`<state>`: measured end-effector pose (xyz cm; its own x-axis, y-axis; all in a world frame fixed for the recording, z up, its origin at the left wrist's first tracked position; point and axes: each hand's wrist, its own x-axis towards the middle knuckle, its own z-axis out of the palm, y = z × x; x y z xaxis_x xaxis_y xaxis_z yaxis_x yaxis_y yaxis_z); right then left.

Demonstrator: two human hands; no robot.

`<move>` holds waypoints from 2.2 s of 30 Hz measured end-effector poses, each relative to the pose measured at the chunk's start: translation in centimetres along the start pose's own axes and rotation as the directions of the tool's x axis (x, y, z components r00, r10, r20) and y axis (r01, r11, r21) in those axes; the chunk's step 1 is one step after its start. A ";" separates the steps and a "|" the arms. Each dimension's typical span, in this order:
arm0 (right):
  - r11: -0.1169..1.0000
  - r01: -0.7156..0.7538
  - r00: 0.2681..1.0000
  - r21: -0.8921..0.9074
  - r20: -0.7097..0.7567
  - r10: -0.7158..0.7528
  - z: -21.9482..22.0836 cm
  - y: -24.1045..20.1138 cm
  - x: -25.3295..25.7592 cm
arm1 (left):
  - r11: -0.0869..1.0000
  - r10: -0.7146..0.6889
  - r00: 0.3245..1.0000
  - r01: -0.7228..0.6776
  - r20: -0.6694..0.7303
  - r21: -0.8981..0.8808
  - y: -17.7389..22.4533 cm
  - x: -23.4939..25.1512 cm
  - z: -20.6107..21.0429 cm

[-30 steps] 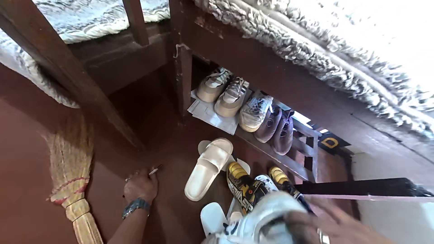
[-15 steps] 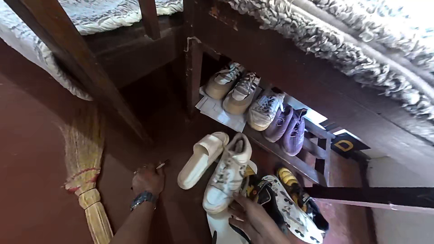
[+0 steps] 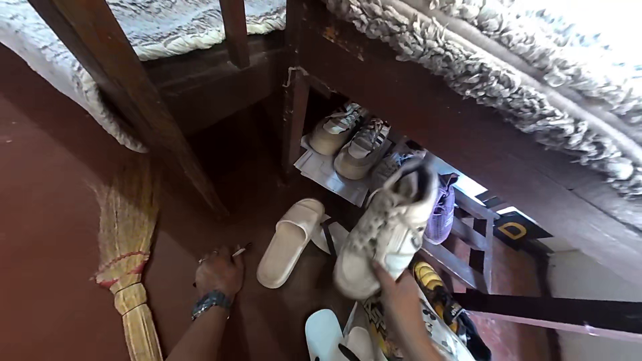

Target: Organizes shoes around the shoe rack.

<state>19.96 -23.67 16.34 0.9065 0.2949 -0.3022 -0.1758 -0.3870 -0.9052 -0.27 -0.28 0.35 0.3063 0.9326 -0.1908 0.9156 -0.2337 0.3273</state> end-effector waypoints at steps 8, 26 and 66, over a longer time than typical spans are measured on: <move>0.964 0.228 0.971 0.135 0.036 -0.235 0.1 -10.2 17.4 | 0.999 -0.014 1.000 0.014 -0.003 0.030 0.2 0.0 -0.1; 0.936 -0.174 0.821 -0.307 -0.569 -0.034 -9.6 -2.9 21.5 | 0.998 -0.015 1.000 0.017 -0.027 0.056 0.1 0.2 0.3; 0.225 0.221 0.969 -0.949 0.239 0.057 -19.9 4.3 -1.2 | 1.000 0.016 0.999 -0.016 -0.028 0.020 -0.4 -0.2 0.5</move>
<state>25.75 -43.11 18.79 0.7771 0.4728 -0.4155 0.5248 -0.8511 0.0130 -0.54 -0.49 -0.23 0.3138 0.9359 -0.1598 0.9155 -0.2537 0.3121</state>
